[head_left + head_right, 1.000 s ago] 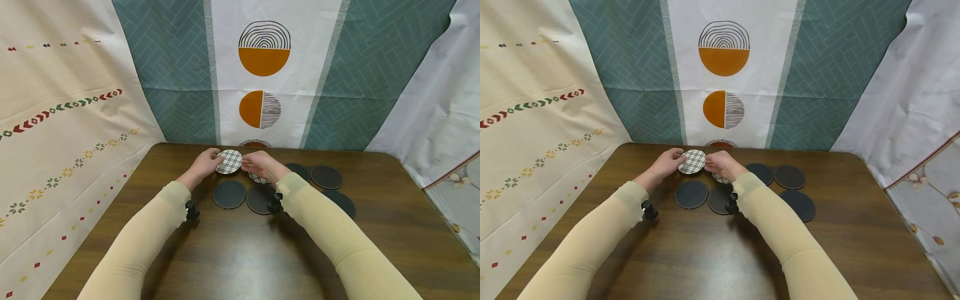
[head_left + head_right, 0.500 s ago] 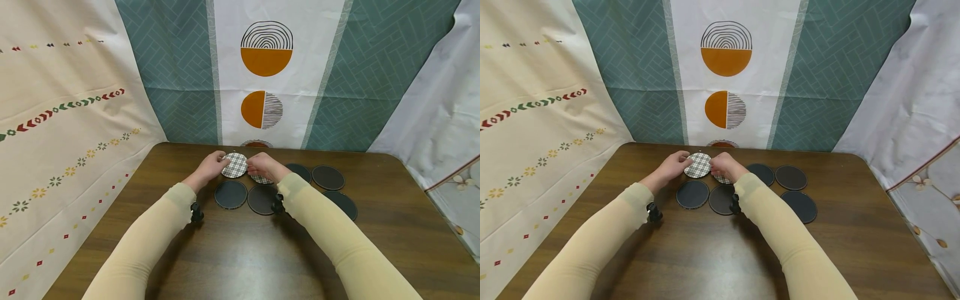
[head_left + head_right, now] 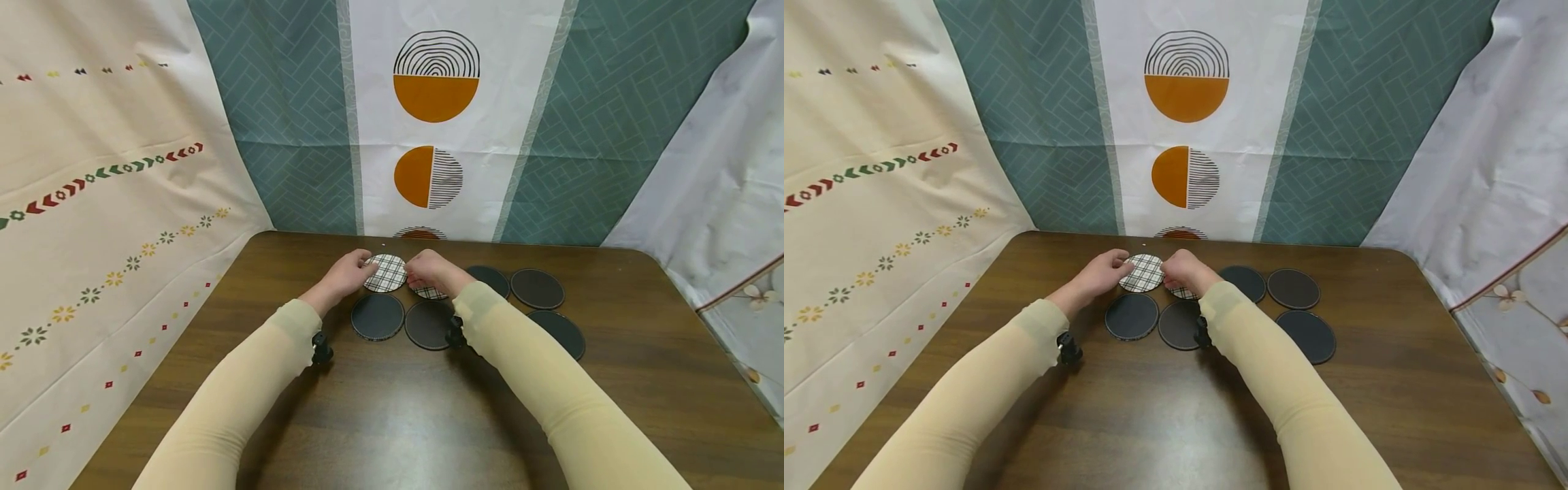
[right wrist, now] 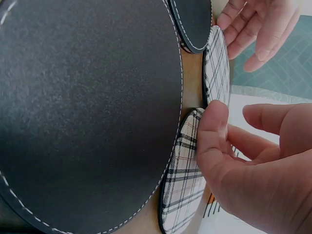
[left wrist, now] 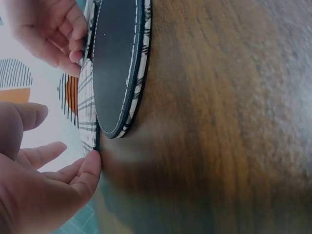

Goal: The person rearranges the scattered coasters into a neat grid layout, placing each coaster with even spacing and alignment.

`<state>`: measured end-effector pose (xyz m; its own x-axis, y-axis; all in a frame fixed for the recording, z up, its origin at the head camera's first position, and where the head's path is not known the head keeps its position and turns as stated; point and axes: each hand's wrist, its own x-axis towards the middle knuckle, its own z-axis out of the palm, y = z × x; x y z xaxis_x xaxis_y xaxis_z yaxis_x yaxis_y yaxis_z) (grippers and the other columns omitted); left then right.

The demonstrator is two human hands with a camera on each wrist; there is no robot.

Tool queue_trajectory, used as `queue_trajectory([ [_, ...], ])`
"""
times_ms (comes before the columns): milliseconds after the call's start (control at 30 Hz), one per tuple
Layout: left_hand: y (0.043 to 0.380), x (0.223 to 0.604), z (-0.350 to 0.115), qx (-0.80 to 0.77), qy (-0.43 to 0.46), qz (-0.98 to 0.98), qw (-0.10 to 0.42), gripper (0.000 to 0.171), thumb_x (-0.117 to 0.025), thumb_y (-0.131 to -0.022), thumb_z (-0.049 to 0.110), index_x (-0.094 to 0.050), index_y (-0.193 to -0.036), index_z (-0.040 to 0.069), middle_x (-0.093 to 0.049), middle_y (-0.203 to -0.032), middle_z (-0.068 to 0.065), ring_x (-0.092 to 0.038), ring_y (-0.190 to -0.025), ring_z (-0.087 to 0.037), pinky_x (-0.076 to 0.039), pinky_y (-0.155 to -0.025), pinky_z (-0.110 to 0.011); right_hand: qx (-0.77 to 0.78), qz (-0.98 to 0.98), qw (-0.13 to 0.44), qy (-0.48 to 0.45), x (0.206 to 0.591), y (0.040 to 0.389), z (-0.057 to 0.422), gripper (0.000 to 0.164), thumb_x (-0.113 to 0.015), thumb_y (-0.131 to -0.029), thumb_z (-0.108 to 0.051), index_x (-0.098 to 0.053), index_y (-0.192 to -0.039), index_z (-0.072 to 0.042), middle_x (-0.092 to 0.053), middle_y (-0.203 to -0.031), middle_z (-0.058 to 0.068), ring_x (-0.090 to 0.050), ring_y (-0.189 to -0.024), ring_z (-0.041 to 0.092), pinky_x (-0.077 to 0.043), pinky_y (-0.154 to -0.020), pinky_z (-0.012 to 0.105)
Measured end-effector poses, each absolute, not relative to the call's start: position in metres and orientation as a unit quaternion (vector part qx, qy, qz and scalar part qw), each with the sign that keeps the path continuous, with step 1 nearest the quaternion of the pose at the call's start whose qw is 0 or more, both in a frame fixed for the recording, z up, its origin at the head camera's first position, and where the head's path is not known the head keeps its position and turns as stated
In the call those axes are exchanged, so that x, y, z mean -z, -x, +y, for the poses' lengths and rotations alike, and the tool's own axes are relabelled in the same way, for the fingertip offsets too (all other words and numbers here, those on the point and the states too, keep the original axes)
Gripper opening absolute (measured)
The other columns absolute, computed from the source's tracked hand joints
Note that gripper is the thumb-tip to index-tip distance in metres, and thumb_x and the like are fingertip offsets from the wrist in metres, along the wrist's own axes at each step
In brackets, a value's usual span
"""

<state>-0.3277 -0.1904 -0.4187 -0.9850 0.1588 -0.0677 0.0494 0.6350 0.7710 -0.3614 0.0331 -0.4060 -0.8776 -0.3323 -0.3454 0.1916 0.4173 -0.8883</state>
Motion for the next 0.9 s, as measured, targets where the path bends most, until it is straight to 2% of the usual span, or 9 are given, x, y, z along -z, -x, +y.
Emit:
queue_trajectory([
  [133, 0.3258, 0.4159, -0.189, -0.407, -0.061, 0.909, 0.066, 0.059, -0.058, -0.115, 0.029, -0.045, -0.163, -0.003, -0.051, -0.161, -0.028, -0.052, -0.146, -0.041, -0.046, -0.118, -0.056, 0.522, 0.817, 0.238, 0.056, 0.4039, 0.3594, 0.0325, 0.041, -0.05, -0.114, -0.006, -0.057, -0.147, 0.017, -0.063, -0.132, 0.027, -0.067, -0.102, 0.028, -0.06, -0.1, 0.041],
  [467, 0.3245, 0.4151, -0.1871, -0.368, -0.063, 0.925, 0.066, 0.059, -0.056, -0.116, 0.029, -0.045, -0.164, -0.002, -0.053, -0.161, -0.027, -0.053, -0.146, -0.04, -0.046, -0.117, -0.054, 0.504, 0.83, 0.228, 0.067, 0.4029, 0.3558, 0.0311, 0.041, -0.051, -0.114, -0.007, -0.059, -0.146, 0.018, -0.063, -0.139, 0.031, -0.069, -0.119, 0.039, -0.06, -0.102, 0.042],
  [900, 0.3275, 0.4141, -0.1841, -0.365, -0.077, 0.925, 0.074, 0.06, -0.057, -0.116, 0.03, -0.045, -0.164, -0.003, -0.053, -0.16, -0.027, -0.054, -0.145, -0.041, -0.047, -0.117, -0.055, 0.513, 0.829, 0.216, 0.05, 0.4043, 0.3553, 0.0353, 0.041, -0.051, -0.114, -0.007, -0.061, -0.145, 0.018, -0.063, -0.138, 0.03, -0.071, -0.115, 0.036, -0.06, -0.102, 0.041],
])
